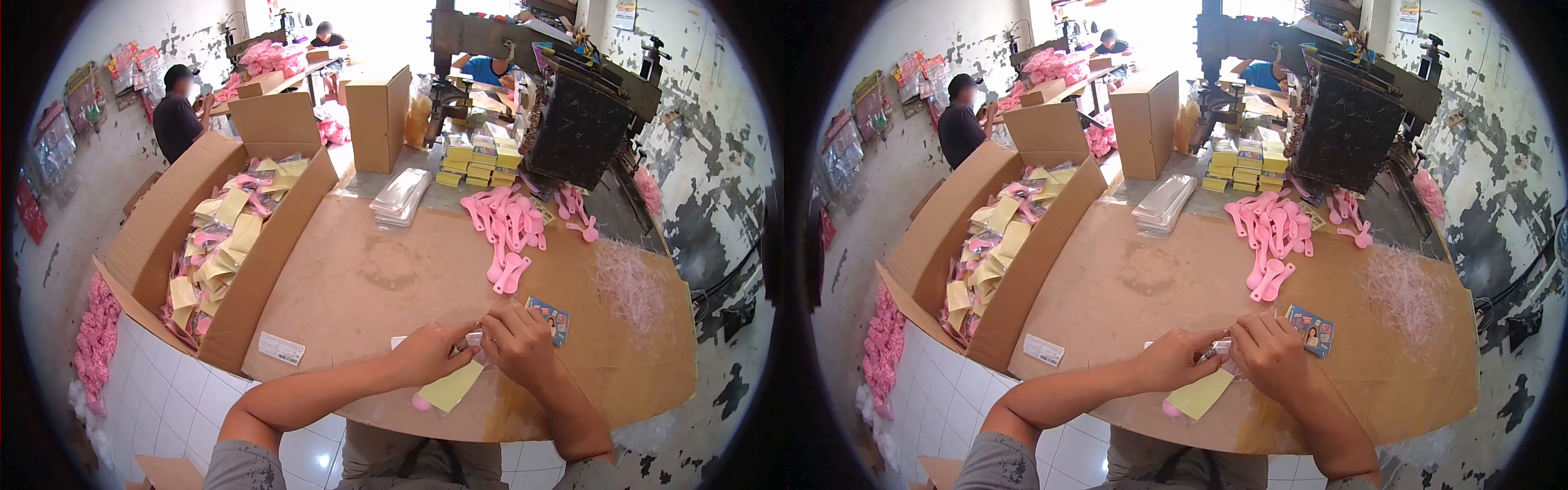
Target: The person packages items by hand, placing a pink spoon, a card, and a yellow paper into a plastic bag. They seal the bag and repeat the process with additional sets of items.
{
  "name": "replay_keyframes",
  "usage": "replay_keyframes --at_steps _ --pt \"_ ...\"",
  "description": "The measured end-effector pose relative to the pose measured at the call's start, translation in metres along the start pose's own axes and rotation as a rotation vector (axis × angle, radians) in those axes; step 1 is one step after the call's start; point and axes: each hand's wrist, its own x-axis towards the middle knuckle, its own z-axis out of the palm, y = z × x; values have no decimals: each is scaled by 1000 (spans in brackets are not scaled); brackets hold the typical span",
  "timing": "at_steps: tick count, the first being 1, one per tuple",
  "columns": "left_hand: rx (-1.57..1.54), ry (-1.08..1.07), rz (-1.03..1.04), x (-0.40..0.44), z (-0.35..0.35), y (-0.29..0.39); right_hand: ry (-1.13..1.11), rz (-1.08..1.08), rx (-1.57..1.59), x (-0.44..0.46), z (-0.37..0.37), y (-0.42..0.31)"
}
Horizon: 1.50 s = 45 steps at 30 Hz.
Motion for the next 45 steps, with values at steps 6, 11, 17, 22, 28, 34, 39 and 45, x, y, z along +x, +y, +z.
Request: replay_keyframes --at_steps 6,11,17,22,28,34,39,45 --pt "5 -86 -45 0 -4 13 -31 22 1 1 -1 -1" --pt "-38 -56 0 -1 3 -1 -19 44 34 3 4 2" --pt "-52 -44 -32 0 -4 8 -14 84 52 -1 1 14" --pt "-54 22 -25 2 -6 2 39 40 107 7 -8 5" --pt "-76 -50 -25 0 -2 1 21 55 85 2 2 6" --pt "22 -121 -82 3 -13 11 25 182 104 -2 5 17" --pt "-380 -1 -141 4 -9 2 234 285 215 -5 -4 28" --pt "-335 6 -89 4 -14 1 248 132 163 0 -9 10"
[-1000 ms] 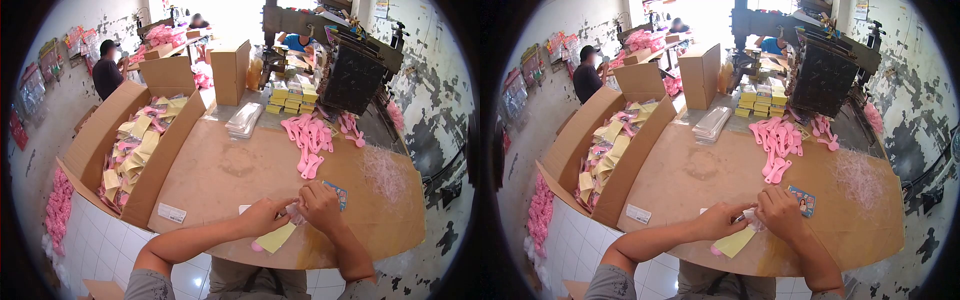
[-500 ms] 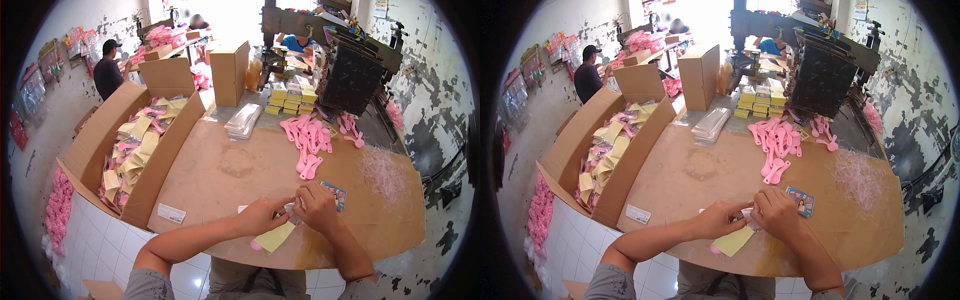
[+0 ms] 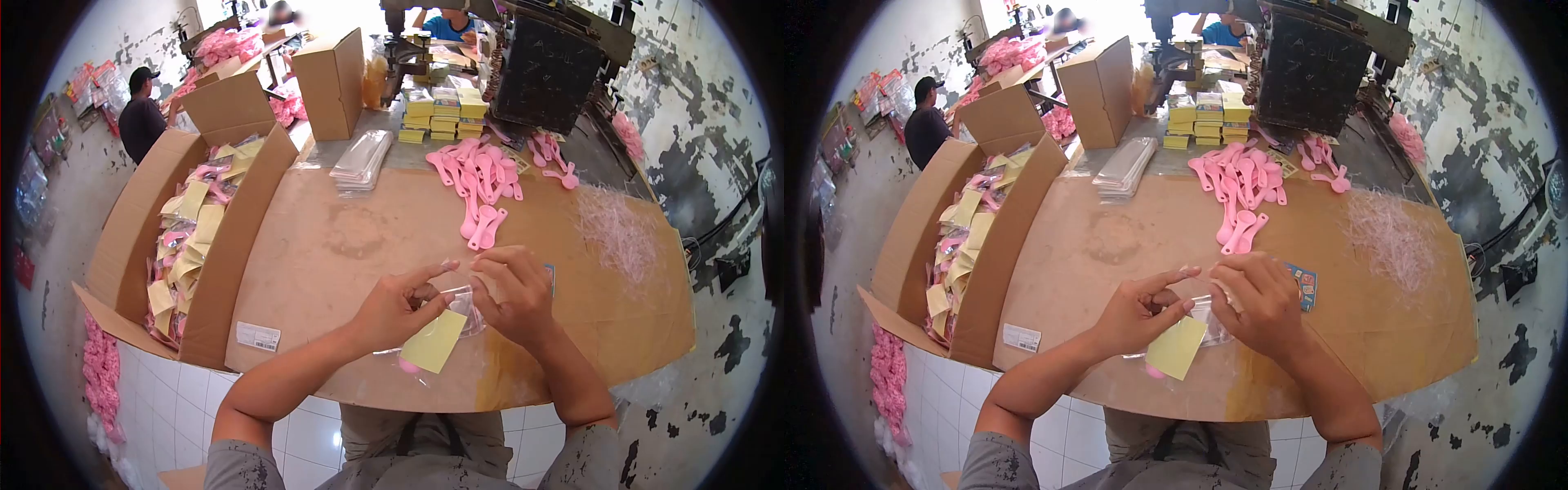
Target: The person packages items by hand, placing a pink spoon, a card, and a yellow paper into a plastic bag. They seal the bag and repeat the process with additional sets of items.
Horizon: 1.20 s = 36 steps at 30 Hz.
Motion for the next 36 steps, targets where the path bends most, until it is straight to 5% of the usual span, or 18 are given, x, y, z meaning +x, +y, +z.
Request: replay_keyframes --at_steps 14,23,29,33,35,36 --pt "446 63 180 -5 10 3 -119 -207 -248 1 8 -19" --pt "448 -25 83 -2 8 5 -79 116 -126 6 7 11" --pt "-48 67 -31 -1 8 6 -242 990 665 6 -108 59" --pt "-104 89 -84 3 3 0 -33 763 1231 -64 -181 177" --pt "-130 104 -91 4 3 -1 -142 713 -413 -153 -181 252" --pt "-144 108 -93 2 3 -2 -158 622 -804 -167 -181 255"
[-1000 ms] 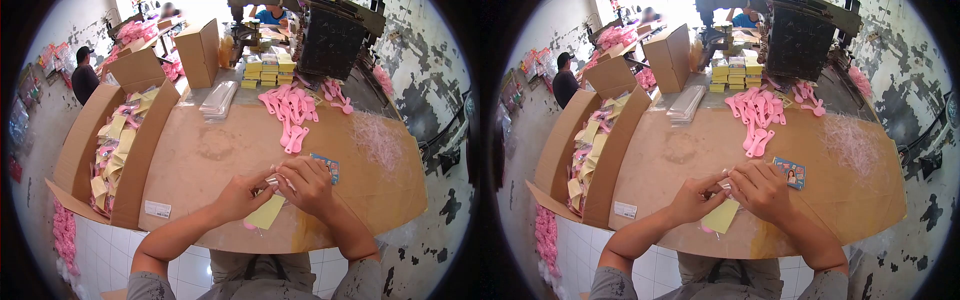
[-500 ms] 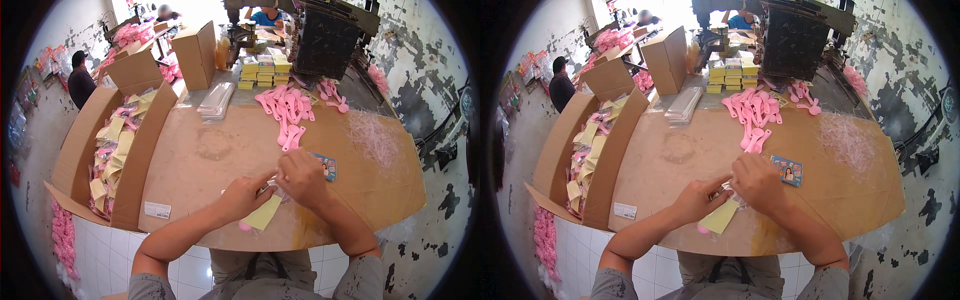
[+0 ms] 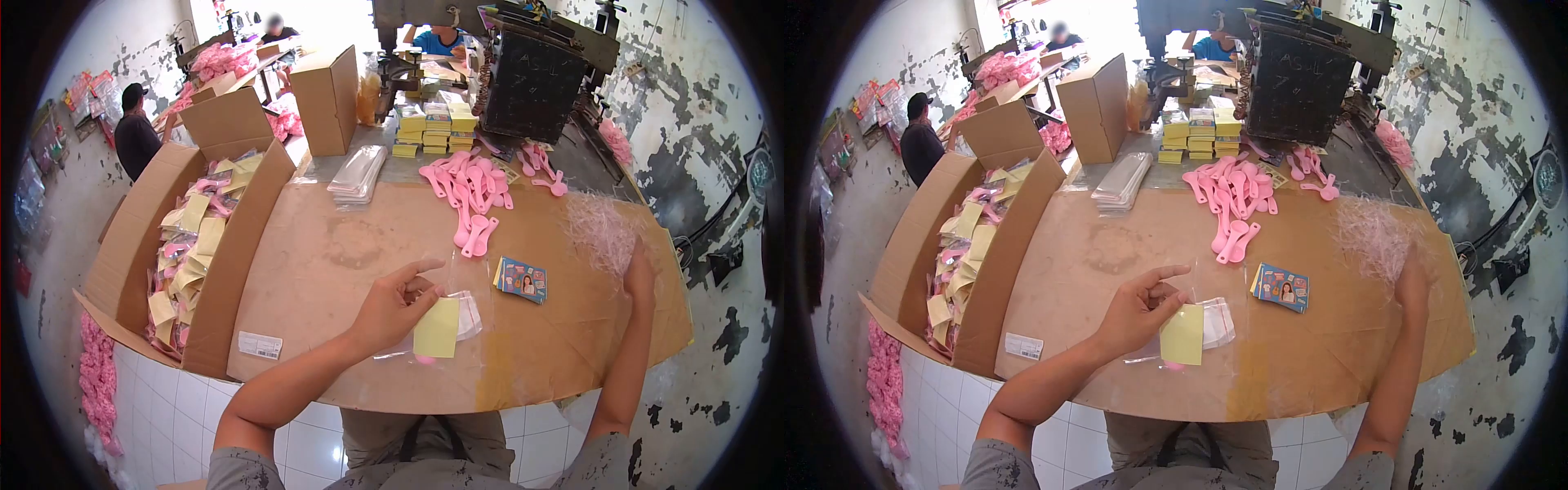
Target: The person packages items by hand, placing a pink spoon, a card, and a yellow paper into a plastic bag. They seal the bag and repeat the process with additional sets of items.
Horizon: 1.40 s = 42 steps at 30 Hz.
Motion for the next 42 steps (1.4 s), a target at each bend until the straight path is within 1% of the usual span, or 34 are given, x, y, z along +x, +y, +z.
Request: replay_keyframes --at_steps 1,2,3,6,9,11,13,15,18,21,24,26,27,29,32,33,42 --pt "-17 3 4 -1 0 -1 134 13 -369 -8 0 -2" --pt "-35 9 14 3 -1 0 164 5 -338 -8 -3 -2" --pt "-51 14 14 3 0 2 171 -1 -295 -5 -18 -22" --pt "-79 15 1 2 0 4 150 1 -159 9 -86 -109" --pt "-103 41 8 7 -4 4 -9 -34 461 23 -99 -160" --pt "-154 63 -15 6 -3 6 -316 -70 843 17 -110 -220" --pt "-164 92 -16 7 -4 5 -549 -272 1003 3 -112 -269" --pt "-148 114 -2 6 -3 3 -803 -305 1308 -14 -113 -311" --pt "-82 119 30 5 -6 2 -929 -308 1399 -32 -95 -335" --pt "-92 85 7 2 -5 -2 -1097 -19 1613 -39 -75 -337" --pt "-182 42 6 6 -5 0 -1044 -38 1632 -38 -74 -331" --pt "-294 15 1 7 -2 2 -1002 2 1702 -40 -72 -330" --pt "-302 10 -7 7 -2 1 -980 20 1734 -40 -70 -329" --pt "-313 -3 -19 9 -2 0 -981 -2 1703 -39 -64 -322" --pt "-208 -16 -125 9 -6 1 -997 7 1662 -37 -66 -318" --pt "-200 -9 -120 8 -5 -1 -1012 19 1648 -39 -67 -318" --pt "-140 10 -51 7 -2 -5 -850 14 1691 -39 -62 -320"
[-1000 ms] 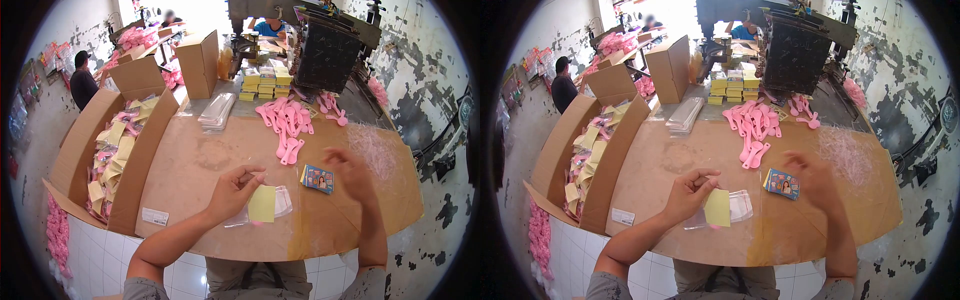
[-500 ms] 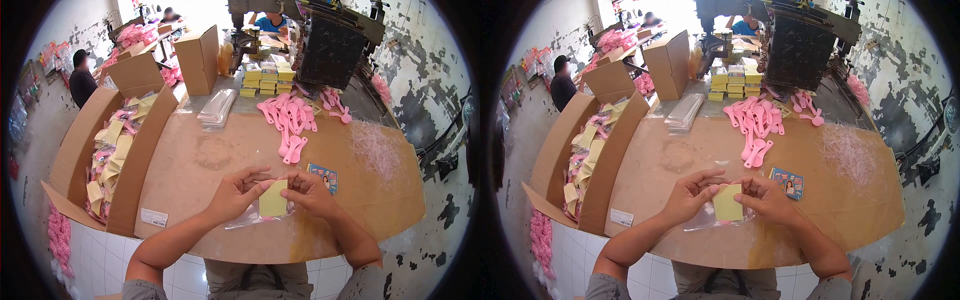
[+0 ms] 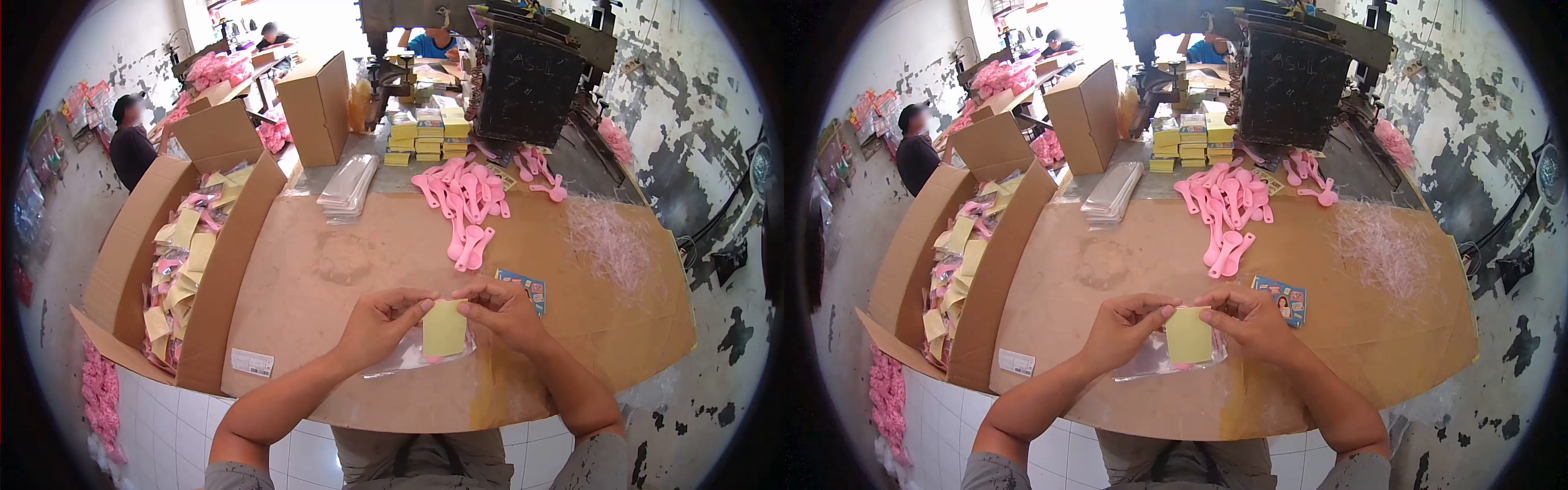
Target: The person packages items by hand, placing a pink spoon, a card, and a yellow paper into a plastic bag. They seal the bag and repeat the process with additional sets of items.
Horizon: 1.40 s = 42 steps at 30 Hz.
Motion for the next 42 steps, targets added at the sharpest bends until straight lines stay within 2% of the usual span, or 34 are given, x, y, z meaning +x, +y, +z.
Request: replay_keyframes --at_steps 6,9,14,18,26,30,42 --pt "22 20 8 1 -1 -3 62 61 -7 1 0 0" --pt "31 24 19 3 -3 -9 25 94 -11 2 -4 -5" --pt "117 -59 82 4 -9 -8 38 52 24 4 -7 -3" --pt "106 -73 51 5 -9 -7 -12 -39 -37 5 -14 10" --pt "127 -119 116 6 -14 -4 -30 -12 45 6 -11 5" --pt "103 -133 95 7 -16 -9 -57 -40 -104 6 -18 7" --pt "119 -154 -1 11 -20 -7 -41 -20 -114 3 -15 7"
